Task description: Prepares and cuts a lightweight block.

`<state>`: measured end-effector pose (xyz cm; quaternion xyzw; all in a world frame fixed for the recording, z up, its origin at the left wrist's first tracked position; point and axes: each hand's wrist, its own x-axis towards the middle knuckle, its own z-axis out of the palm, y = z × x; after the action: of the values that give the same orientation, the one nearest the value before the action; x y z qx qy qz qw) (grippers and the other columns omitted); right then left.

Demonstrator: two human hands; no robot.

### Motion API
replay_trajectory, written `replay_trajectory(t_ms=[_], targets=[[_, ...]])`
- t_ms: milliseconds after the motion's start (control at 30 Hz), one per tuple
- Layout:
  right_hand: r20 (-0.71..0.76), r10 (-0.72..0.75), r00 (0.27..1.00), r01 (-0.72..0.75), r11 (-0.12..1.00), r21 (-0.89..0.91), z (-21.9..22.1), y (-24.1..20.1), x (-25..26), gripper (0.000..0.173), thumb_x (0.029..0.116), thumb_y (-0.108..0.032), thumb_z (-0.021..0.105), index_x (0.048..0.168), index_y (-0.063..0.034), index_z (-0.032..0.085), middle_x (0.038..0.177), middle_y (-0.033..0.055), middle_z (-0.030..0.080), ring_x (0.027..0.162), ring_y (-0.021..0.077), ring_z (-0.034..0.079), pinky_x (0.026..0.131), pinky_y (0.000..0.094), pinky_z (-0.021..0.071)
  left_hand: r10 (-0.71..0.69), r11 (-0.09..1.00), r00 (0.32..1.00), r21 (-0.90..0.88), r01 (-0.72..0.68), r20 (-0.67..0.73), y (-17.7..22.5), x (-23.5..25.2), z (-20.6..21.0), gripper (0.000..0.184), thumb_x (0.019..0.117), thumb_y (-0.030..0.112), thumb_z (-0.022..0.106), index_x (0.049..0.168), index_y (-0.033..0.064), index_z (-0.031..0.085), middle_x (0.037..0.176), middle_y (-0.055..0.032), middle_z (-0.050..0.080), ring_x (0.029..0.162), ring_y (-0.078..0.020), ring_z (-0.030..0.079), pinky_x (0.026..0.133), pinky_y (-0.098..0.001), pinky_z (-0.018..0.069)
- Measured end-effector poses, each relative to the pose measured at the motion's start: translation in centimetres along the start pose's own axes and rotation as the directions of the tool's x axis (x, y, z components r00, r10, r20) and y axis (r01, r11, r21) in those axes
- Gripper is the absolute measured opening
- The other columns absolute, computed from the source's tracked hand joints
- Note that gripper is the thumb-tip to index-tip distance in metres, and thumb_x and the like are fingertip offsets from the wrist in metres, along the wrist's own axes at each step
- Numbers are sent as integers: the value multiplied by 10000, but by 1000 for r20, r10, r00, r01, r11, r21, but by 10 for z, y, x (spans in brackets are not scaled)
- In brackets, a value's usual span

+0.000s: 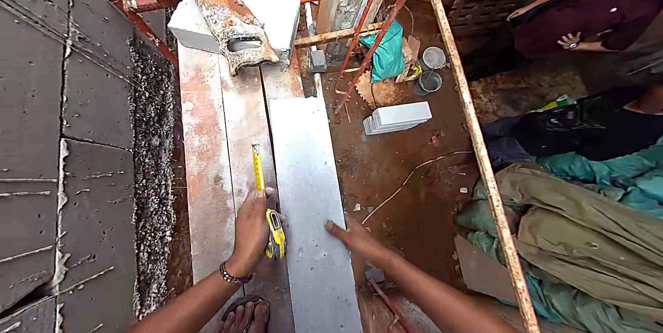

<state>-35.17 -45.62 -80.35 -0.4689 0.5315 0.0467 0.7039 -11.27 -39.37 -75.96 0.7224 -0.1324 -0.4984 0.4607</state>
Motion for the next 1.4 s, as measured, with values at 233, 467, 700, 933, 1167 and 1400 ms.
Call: replay_trajectory(t_ms=[233, 467, 700, 933, 1167, 1400], targets=[[-320, -34, 947, 23, 999, -38, 42, -17, -19, 896, 765, -506, 837, 1421, 14, 520, 1360, 225, 566, 1229, 308, 588, 1051, 473, 490, -50, 994, 998, -96, 45, -48, -23, -28, 16, 372, 1143, 247, 274, 1114, 15, 563, 833, -77, 617, 572, -150, 630, 537, -309, 588], [-339, -159, 927, 68, 962, -265, 95, -43, -48, 1205, 732, -525, 827, 1604, 20, 200, 1398, 236, 583, 1285, 320, 595, 1079, 465, 478, -149, 983, 985, -122, 138, -84, -30, -18, -15, 347, 1143, 295, 285, 1101, 58, 535, 814, -61, 592, 574, -147, 604, 535, -300, 557], [-531, -201, 823, -49, 906, -420, 86, -78, -83, 1107, 751, -544, 799, 1577, 16, 320, 1350, 184, 636, 1121, 302, 678, 949, 474, 543, -120, 989, 987, -78, 129, 109, -23, -12, 3, 354, 1143, 262, 297, 1247, 29, 541, 923, -81, 630, 644, -137, 632, 583, -290, 569], [-595, -296, 747, -197, 756, -624, 109, -88, -59, 998, 841, -470, 732, 1575, 52, 300, 1513, 251, 477, 1168, 362, 655, 861, 463, 575, 75, 985, 989, -161, -54, 124, 4, -8, 6, 352, 1147, 248, 262, 1242, 25, 517, 1058, -104, 698, 650, -136, 649, 555, -266, 545], [-488, -280, 827, -243, 606, -758, 148, -103, -46, 715, 1033, -248, 504, 1607, 49, 197, 1572, 310, 369, 1300, 482, 547, 878, 540, 561, 45, 997, 967, -70, -28, 251, 27, -17, -28, 329, 1145, 259, 278, 1240, 52, 515, 943, -79, 684, 540, -110, 600, 483, -236, 528], [-368, -306, 878, -50, 707, -705, 155, -74, -57, 895, 938, -516, 632, 1657, -194, 207, 1622, 302, 284, 1468, 521, 308, 1131, 625, 345, -5, 1000, 985, 31, 0, 171, 15, -7, -51, 346, 1141, 275, 312, 1342, 54, 486, 905, -76, 642, 596, -130, 608, 537, -269, 539]])
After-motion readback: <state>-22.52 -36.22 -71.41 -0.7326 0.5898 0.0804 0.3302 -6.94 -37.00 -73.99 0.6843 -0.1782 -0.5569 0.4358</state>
